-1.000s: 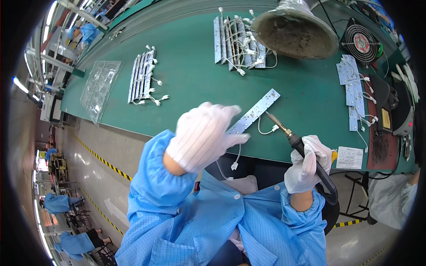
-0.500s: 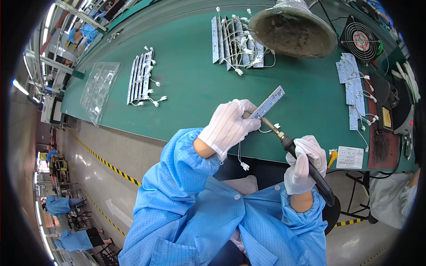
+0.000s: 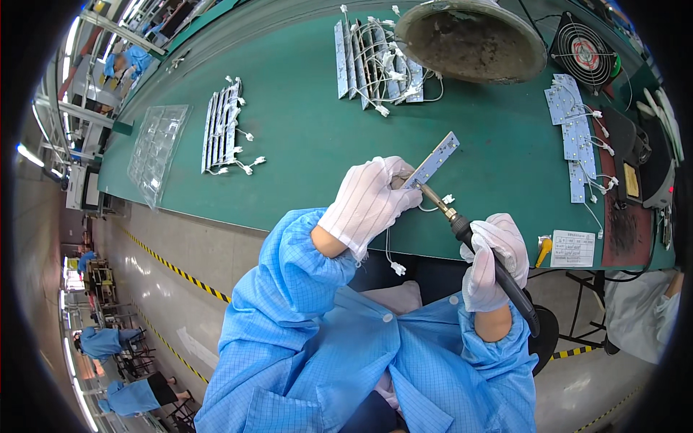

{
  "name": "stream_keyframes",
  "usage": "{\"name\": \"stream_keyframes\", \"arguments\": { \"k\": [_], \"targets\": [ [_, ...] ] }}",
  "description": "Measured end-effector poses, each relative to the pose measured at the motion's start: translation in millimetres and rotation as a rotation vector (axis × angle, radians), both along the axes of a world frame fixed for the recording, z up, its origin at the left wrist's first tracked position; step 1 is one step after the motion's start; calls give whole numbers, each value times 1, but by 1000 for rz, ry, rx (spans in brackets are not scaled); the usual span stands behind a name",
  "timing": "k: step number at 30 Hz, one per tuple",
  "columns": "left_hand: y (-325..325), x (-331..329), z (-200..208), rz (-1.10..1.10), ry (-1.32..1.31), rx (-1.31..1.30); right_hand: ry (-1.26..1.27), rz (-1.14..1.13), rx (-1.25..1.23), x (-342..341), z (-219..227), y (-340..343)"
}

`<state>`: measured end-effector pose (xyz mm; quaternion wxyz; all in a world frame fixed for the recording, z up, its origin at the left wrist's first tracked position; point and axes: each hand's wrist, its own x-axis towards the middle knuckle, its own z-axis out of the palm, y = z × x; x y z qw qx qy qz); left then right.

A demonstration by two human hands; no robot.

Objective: Soldering components onto small circuit board strips at a workbench.

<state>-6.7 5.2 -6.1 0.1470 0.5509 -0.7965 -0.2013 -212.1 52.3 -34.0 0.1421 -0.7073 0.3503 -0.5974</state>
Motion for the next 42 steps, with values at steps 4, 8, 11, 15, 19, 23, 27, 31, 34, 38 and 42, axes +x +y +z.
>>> {"name": "stream_keyframes", "arguments": {
  "k": [4, 8, 11, 15, 19, 23, 27, 31, 34, 38, 42],
  "targets": [
    [0, 0, 2, 50, 212, 44, 103, -15, -48, 0, 4, 0],
    [-2, 1, 5, 52, 237, 22, -116, 2, 89, -3, -6, 0],
    [-3, -3, 14, 171, 315, 158, -111, 19, 92, -9, -6, 1],
    [-3, -3, 18, 191, 290, 218, -31, -37, 69, -7, -2, 2],
    [-2, -2, 16, 182, 296, 190, 117, -58, -22, -7, 2, 3],
    [-2, 0, 17, 163, 288, 235, 100, -54, -7, -4, 1, 3],
    [-4, -1, 17, 191, 257, 264, 102, -84, -14, -1, 3, 3],
    [-5, -1, 17, 194, 258, 269, -12, -8, 61, -7, 0, 1],
    [-7, 13, 15, 29, 132, 193, 162, -21, -72, -12, -2, -1],
    [-1, 13, 53, 86, -120, 293, 9, -57, 58, -13, -10, 5],
    [-13, -4, 49, 167, -210, -46, 211, -282, -127, -10, -6, 3]
  ]
}}
